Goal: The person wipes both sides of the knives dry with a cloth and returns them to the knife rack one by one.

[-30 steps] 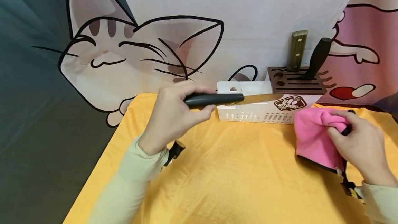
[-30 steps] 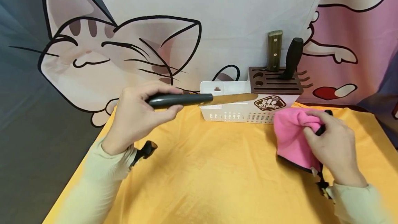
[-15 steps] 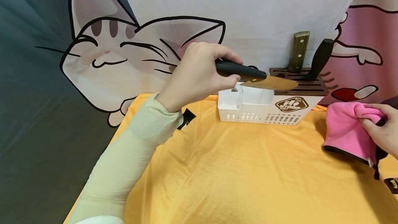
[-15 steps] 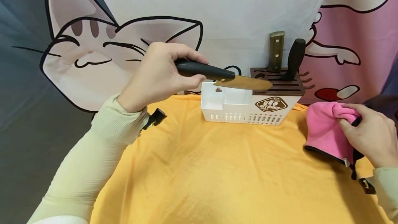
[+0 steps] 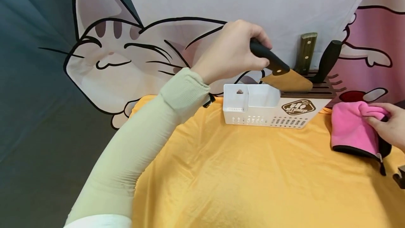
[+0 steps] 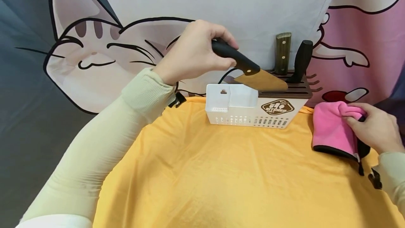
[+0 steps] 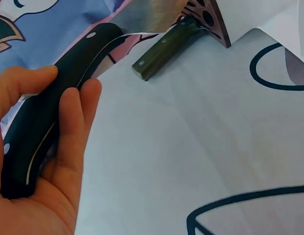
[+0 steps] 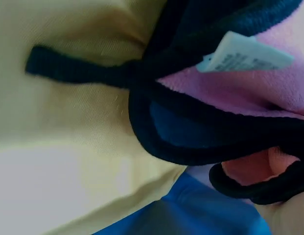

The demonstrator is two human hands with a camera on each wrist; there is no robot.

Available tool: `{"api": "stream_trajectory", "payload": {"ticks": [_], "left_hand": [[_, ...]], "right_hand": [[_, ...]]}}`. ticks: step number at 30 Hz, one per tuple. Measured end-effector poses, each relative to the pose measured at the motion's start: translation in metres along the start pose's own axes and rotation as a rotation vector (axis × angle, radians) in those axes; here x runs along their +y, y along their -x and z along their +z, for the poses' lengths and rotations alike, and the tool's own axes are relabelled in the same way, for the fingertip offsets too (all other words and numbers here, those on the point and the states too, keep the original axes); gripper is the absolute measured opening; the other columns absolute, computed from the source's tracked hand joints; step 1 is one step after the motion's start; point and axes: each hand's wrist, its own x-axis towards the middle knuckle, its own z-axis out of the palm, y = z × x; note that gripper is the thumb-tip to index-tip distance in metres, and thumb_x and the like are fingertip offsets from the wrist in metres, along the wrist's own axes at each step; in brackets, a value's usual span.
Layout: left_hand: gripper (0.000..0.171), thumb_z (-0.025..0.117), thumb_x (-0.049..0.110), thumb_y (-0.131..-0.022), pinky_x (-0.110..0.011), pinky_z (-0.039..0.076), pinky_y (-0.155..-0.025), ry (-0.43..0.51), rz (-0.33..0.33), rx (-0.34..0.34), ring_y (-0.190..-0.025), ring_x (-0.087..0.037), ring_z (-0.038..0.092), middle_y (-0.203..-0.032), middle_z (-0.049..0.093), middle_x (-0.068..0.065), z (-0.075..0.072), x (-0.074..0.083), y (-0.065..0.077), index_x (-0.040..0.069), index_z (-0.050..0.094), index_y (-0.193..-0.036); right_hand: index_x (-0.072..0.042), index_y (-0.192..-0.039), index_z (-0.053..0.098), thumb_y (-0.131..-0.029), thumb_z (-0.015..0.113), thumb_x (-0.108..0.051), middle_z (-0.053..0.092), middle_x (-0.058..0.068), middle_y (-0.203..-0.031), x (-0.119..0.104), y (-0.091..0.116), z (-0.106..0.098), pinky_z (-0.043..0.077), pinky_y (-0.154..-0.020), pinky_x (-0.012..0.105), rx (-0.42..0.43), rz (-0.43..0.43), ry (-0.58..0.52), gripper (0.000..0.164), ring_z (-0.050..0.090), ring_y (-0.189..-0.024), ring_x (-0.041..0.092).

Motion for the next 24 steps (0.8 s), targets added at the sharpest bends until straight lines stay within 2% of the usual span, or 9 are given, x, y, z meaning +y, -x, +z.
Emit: {"api": "stream_trajectory", "payload": {"ticks": [2,3,5,6,7,12,15,19,24], "left_hand": [[0.023,0.078,0.015,-0.083,-0.015,0.042,-0.08,0.019,0.003,0.013,-0.089,-0.008,0.059,-0.098,0.07,0.005,0.004,0.002,-0.008,0.012,0.073,-0.105],[0.025,0.079,0.016,-0.082,-0.015,0.042,-0.08,0.025,-0.001,0.019,-0.091,-0.008,0.059,-0.1,0.069,0.005,0.007,0.003,-0.011,0.012,0.072,-0.106],[0.029,0.081,0.017,-0.082,-0.013,0.041,-0.082,0.034,-0.003,0.029,-0.094,-0.007,0.059,-0.104,0.068,0.005,0.012,0.006,-0.018,0.012,0.071,-0.109],[0.031,0.081,0.017,-0.082,-0.013,0.042,-0.083,0.055,-0.005,0.03,-0.095,-0.007,0.06,-0.106,0.068,0.005,0.014,0.008,-0.021,0.012,0.069,-0.11],[0.032,0.082,0.016,-0.082,-0.012,0.043,-0.083,0.073,-0.006,0.031,-0.096,-0.007,0.061,-0.108,0.067,0.004,0.018,0.009,-0.023,0.011,0.068,-0.111],[0.037,0.08,0.014,-0.085,-0.01,0.044,-0.085,0.131,-0.015,0.002,-0.104,-0.006,0.061,-0.117,0.064,0.003,0.034,0.017,-0.034,0.01,0.062,-0.116],[0.041,0.08,0.016,-0.086,-0.008,0.042,-0.087,0.114,-0.031,-0.016,-0.108,-0.005,0.059,-0.124,0.062,0.004,0.042,0.021,-0.04,0.012,0.059,-0.121],[0.043,0.077,0.017,-0.089,-0.006,0.041,-0.088,0.134,-0.053,-0.014,-0.111,-0.003,0.058,-0.13,0.061,0.005,0.05,0.021,-0.048,0.014,0.056,-0.127],[0.046,0.074,0.017,-0.092,-0.007,0.041,-0.087,0.189,-0.094,-0.029,-0.112,-0.003,0.058,-0.131,0.06,0.005,0.065,0.019,-0.056,0.017,0.053,-0.133]], "right_hand": [[-0.019,-0.104,0.07,-0.085,0.068,-0.004,0.074,0.001,-0.083,-0.01,-0.001,0.001,0.045,-0.072,0.019,-0.082,0.022,0.234,0.024,0.063,-0.074,0.008],[-0.01,-0.109,0.067,-0.087,0.069,-0.007,0.072,0.017,-0.089,-0.013,-0.002,0.001,0.048,-0.078,0.029,-0.126,0.029,0.335,0.023,0.065,-0.077,0.022],[0.009,-0.118,0.055,-0.088,0.069,-0.01,0.056,0.044,-0.105,-0.017,-0.003,0.003,0.044,-0.084,0.053,-0.202,0.013,0.467,0.039,0.06,-0.086,0.051],[0.009,-0.12,0.053,-0.089,0.069,-0.011,0.053,0.046,-0.111,-0.018,-0.004,0.004,0.039,-0.086,0.063,-0.241,0.017,0.505,0.04,0.052,-0.093,0.062],[0.008,-0.121,0.052,-0.089,0.069,-0.012,0.052,0.047,-0.112,-0.017,-0.005,0.004,0.034,-0.088,0.071,-0.276,0.022,0.538,0.042,0.051,-0.094,0.063],[0.009,-0.125,0.051,-0.083,0.074,-0.009,0.058,0.042,-0.099,-0.008,-0.008,0.011,0.038,-0.087,0.075,-0.444,-0.042,0.63,0.05,0.054,-0.087,0.062],[0.011,-0.129,0.049,-0.083,0.073,-0.01,0.061,0.03,-0.079,-0.002,-0.009,0.014,0.039,-0.085,0.075,-0.526,-0.062,0.66,0.056,0.057,-0.077,0.053],[0.01,-0.134,0.045,-0.085,0.071,-0.012,0.057,0.015,-0.068,0.002,-0.009,0.015,0.037,-0.086,0.077,-0.557,-0.025,0.657,0.06,0.055,-0.074,0.047],[0.008,-0.135,0.044,-0.086,0.069,-0.012,0.06,0.021,-0.071,0.002,-0.008,0.02,0.034,-0.089,0.078,-0.563,-0.032,0.665,0.058,0.058,-0.081,0.056]]}}
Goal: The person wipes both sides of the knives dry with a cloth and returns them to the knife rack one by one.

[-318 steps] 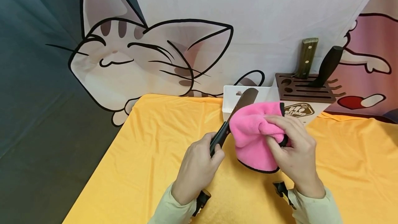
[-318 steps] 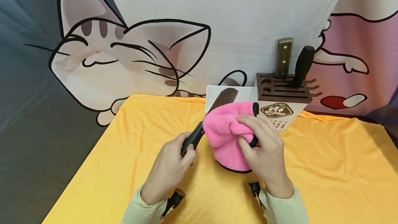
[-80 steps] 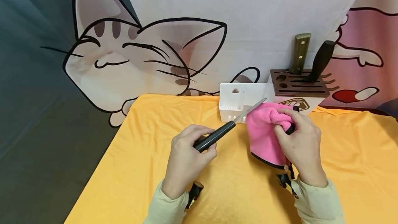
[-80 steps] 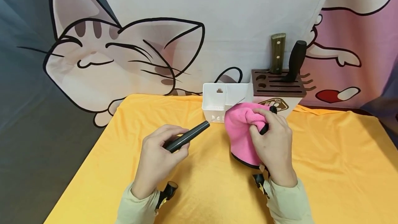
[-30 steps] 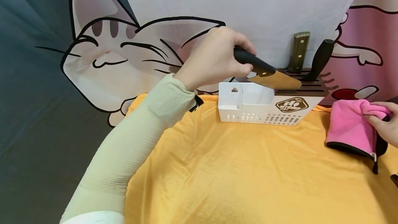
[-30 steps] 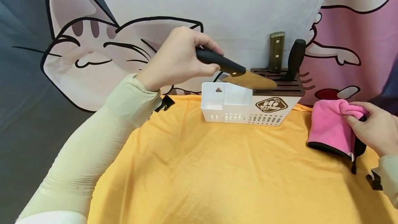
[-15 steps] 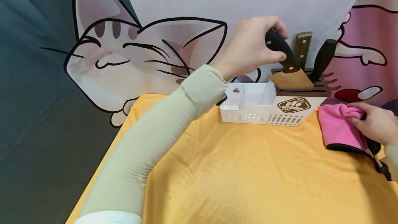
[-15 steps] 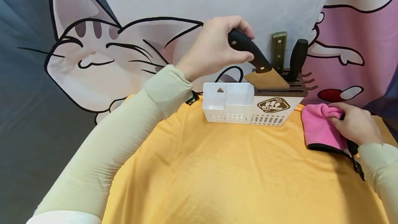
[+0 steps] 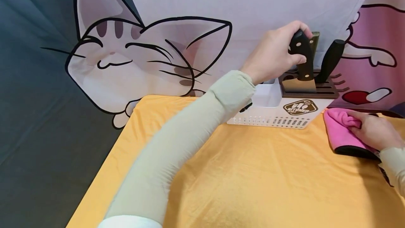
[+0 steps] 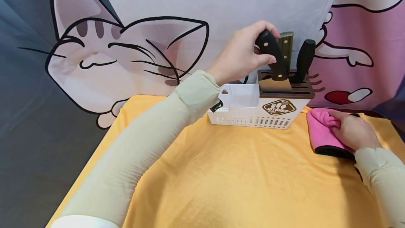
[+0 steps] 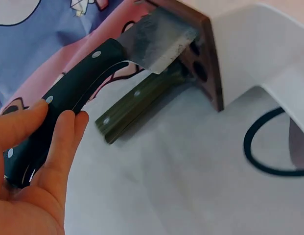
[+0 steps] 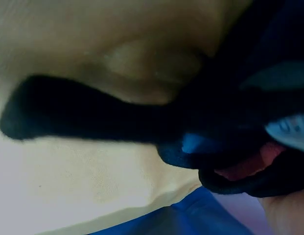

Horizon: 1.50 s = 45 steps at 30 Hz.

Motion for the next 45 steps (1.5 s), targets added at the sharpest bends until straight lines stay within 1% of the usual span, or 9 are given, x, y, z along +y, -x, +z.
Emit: {"api": "stream_trajectory", "payload": {"ticks": [9,14,18,27,33,36,39,43,45], "left_hand": [[0.046,0.07,0.023,-0.095,-0.007,0.037,-0.087,-0.077,-0.043,-0.029,-0.106,0.0,0.056,-0.125,0.062,0.01,0.029,-0.006,-0.008,0.024,0.051,-0.136],[0.045,0.07,0.026,-0.095,-0.008,0.033,-0.092,-0.102,-0.064,-0.036,-0.109,0.0,0.053,-0.129,0.06,0.013,0.038,-0.011,-0.008,0.026,0.051,-0.136],[0.045,0.071,0.026,-0.094,-0.008,0.035,-0.09,-0.111,-0.07,-0.03,-0.105,-0.001,0.054,-0.125,0.061,0.012,0.042,-0.013,-0.009,0.027,0.052,-0.135],[0.048,0.072,0.026,-0.094,-0.01,0.039,-0.083,-0.083,-0.09,-0.015,-0.096,-0.002,0.058,-0.118,0.063,0.011,0.048,-0.015,-0.007,0.028,0.05,-0.137],[0.067,0.08,0.026,-0.087,-0.009,0.042,-0.083,0.059,-0.071,0.016,-0.098,0.003,0.061,-0.128,0.056,0.012,0.05,-0.03,0.0,0.023,0.045,-0.144],[0.077,0.081,0.035,-0.085,-0.01,0.039,-0.092,0.061,-0.08,0.061,-0.114,0.002,0.055,-0.141,0.045,0.013,0.049,-0.044,0.01,0.025,0.039,-0.149],[0.085,0.075,0.048,-0.087,-0.018,0.033,-0.106,-0.024,-0.114,0.141,-0.133,-0.003,0.04,-0.154,0.032,0.011,0.047,-0.059,0.023,0.028,0.029,-0.156],[0.093,0.066,0.059,-0.089,-0.042,0.015,-0.121,-0.128,-0.183,0.307,-0.151,-0.019,0.013,-0.166,0.012,0.0,0.046,-0.08,0.045,0.03,0.015,-0.161],[0.096,0.063,0.063,-0.089,-0.051,0.005,-0.121,-0.152,-0.216,0.378,-0.153,-0.027,0.002,-0.167,0.002,-0.003,0.046,-0.09,0.058,0.032,0.009,-0.161]], "right_hand": [[0.007,-0.135,0.044,-0.086,0.066,-0.007,0.061,0.037,-0.087,-0.006,0.0,0.002,0.031,-0.089,0.078,-0.011,-0.002,0.028,0.055,0.055,-0.094,0.064],[0.008,-0.136,0.044,-0.086,0.067,-0.009,0.06,0.041,-0.092,-0.007,-0.001,0.005,0.031,-0.089,0.078,-0.02,0.022,0.015,0.057,0.054,-0.097,0.065],[0.008,-0.132,0.046,-0.086,0.067,-0.009,0.06,0.041,-0.092,-0.007,-0.002,0.005,0.034,-0.087,0.077,0.004,0.023,0.022,0.054,0.055,-0.095,0.064],[0.007,-0.134,0.045,-0.087,0.068,-0.01,0.059,0.04,-0.089,-0.004,-0.002,0.007,0.032,-0.089,0.078,0.011,0.016,0.018,0.055,0.054,-0.094,0.065],[0.011,-0.127,0.047,-0.086,0.07,-0.01,0.058,0.04,-0.089,0.001,0.0,0.011,0.032,-0.09,0.077,0.034,0.027,0.02,0.052,0.054,-0.09,0.063],[0.008,-0.134,0.044,-0.085,0.071,-0.011,0.051,0.046,-0.113,0.001,0.003,0.012,0.03,-0.093,0.077,0.058,0.042,0.02,0.059,0.048,-0.102,0.065],[0.003,-0.147,0.033,-0.084,0.071,-0.012,0.034,0.046,-0.133,-0.004,0.009,0.013,0.029,-0.095,0.077,0.088,0.065,0.05,0.075,0.04,-0.111,0.068],[-0.003,-0.157,0.011,-0.087,0.07,-0.017,0.021,0.048,-0.138,-0.021,0.021,0.008,0.014,-0.109,0.074,0.098,0.143,0.042,0.093,0.023,-0.127,0.068],[-0.002,-0.157,0.011,-0.088,0.069,-0.019,0.02,0.05,-0.14,-0.035,0.029,0.003,0.006,-0.114,0.07,0.161,0.141,0.029,0.092,0.015,-0.133,0.066]]}}
